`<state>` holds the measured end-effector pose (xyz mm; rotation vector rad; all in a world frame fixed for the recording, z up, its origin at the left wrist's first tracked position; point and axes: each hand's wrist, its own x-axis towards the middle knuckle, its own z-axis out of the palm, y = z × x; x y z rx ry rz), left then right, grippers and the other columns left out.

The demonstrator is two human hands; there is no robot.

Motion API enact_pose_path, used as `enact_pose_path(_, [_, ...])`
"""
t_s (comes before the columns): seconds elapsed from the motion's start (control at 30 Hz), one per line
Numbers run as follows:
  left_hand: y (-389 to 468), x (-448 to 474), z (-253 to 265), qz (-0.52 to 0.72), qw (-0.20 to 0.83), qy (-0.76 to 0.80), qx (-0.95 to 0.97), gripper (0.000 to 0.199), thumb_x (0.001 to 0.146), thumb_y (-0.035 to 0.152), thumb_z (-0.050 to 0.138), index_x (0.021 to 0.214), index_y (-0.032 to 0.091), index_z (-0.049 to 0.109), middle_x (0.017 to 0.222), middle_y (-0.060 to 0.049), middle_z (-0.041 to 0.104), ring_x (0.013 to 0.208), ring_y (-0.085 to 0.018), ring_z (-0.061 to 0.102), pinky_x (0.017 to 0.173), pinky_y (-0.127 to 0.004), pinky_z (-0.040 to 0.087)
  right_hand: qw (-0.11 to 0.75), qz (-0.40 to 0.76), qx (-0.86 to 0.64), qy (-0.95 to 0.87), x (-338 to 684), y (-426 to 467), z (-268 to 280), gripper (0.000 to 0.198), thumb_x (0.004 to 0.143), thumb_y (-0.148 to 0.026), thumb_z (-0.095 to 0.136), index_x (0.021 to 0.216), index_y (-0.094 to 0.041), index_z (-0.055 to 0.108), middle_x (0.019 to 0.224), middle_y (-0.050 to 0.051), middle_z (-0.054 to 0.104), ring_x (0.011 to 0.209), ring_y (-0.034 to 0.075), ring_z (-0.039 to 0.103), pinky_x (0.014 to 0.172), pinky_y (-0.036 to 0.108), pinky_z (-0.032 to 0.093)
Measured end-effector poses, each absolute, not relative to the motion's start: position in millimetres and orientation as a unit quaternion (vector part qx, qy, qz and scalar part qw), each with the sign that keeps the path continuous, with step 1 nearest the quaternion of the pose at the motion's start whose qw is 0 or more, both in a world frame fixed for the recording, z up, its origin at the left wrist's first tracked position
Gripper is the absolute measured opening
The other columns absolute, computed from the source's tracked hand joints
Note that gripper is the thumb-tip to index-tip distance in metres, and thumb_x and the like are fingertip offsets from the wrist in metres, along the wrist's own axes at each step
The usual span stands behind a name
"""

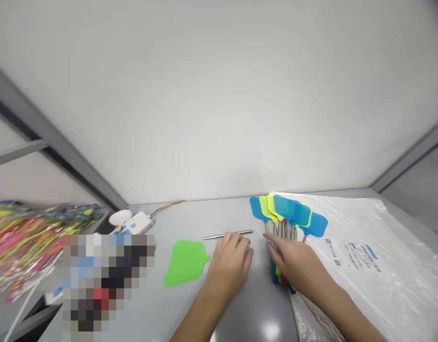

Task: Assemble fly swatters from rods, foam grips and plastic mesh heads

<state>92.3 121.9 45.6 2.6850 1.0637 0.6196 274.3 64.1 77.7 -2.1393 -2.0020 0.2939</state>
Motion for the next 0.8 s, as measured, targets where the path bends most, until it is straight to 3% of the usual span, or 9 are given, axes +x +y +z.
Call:
enact_pose_path(0.2, [105.7, 53.6, 27.2, 0.192, 0.031, 0.458, 0.867, 0.015, 0.088, 0.019, 0.059, 0.102, 0.021, 0.058, 0.113, -0.008, 0.058, 0.099, -0.026, 0.051, 0.075, -0.037, 0.039, 0.004, 0.036, -0.578, -0.816, 249.1, 122.1, 86.7, 0.027, 0.096, -0.022, 0.041, 0.108, -0.019, 0.064, 0.099, 0.01, 0.067, 0.09, 0.025, 0.064, 0.074, 0.033, 0.043])
enact_pose_path(0.33, [93.3, 43.3, 25.5, 0.218, 0.091, 0.474, 0.848, 0.009, 0.091, 0.014, 0.054, 0.093, 0.021, 0.057, 0.096, -0.003, 0.063, 0.088, -0.021, 0.055, 0.074, -0.034, 0.035, -0.004, 0.052, -0.529, -0.847, 228.1, 151.8, 70.9, 0.014, 0.088, -0.02, 0.055, 0.099, -0.017, 0.064, 0.102, 0.012, 0.063, 0.101, 0.027, 0.058, 0.084, 0.035, 0.04])
enact_pose_path(0.47, [80.0, 29.2, 35.0, 0.3, 0.161, 0.479, 0.809, 0.007, 0.095, 0.021, 0.05, 0.095, 0.022, 0.057, 0.092, -0.003, 0.065, 0.086, -0.021, 0.057, 0.078, -0.035, 0.034, 0.018, 0.092, -0.52, -0.849, 219.6, 162.1, 55.6, 0.01, 0.087, -0.013, 0.051, 0.089, -0.016, 0.06, 0.096, 0.012, 0.063, 0.094, 0.024, 0.058, 0.082, 0.034, 0.039])
enact_pose_path(0.6, [72.0, 16.2, 38.6, 0.427, 0.176, 0.483, 0.744, 0.005, 0.094, 0.025, 0.053, 0.091, 0.022, 0.057, 0.087, -0.003, 0.065, 0.084, -0.02, 0.057, 0.081, -0.034, 0.035, 0.084, 0.153, -0.545, -0.82, 221.8, 158.2, 64.5, 0.006, 0.084, -0.014, 0.047, 0.085, -0.018, 0.052, 0.077, 0.006, 0.061, 0.07, 0.019, 0.056, 0.066, 0.031, 0.039])
enact_pose_path(0.7, [71.3, 12.7, 35.5, 0.497, 0.171, 0.493, 0.693, 0.012, 0.09, 0.028, 0.061, 0.083, 0.022, 0.053, 0.078, 0.0, 0.061, 0.076, -0.018, 0.053, 0.077, -0.032, 0.037, 0.159, 0.195, -0.561, -0.789, 217.4, 146.5, 88.1, 0.007, 0.087, -0.018, 0.036, 0.089, -0.021, 0.042, 0.072, 0.0, 0.055, 0.063, 0.016, 0.053, 0.061, 0.029, 0.039])
enact_pose_path(0.8, [72.4, 13.1, 31.2, 0.511, 0.184, 0.484, 0.686, 0.02, 0.087, 0.033, 0.064, 0.078, 0.022, 0.05, 0.078, -0.001, 0.059, 0.078, -0.019, 0.053, 0.077, -0.032, 0.038, 0.355, 0.35, -0.518, -0.695, 199.8, 127.2, 117.2, 0.011, 0.085, -0.016, 0.028, 0.084, -0.025, 0.034, 0.066, -0.005, 0.04, 0.06, 0.014, 0.046, 0.063, 0.029, 0.042])
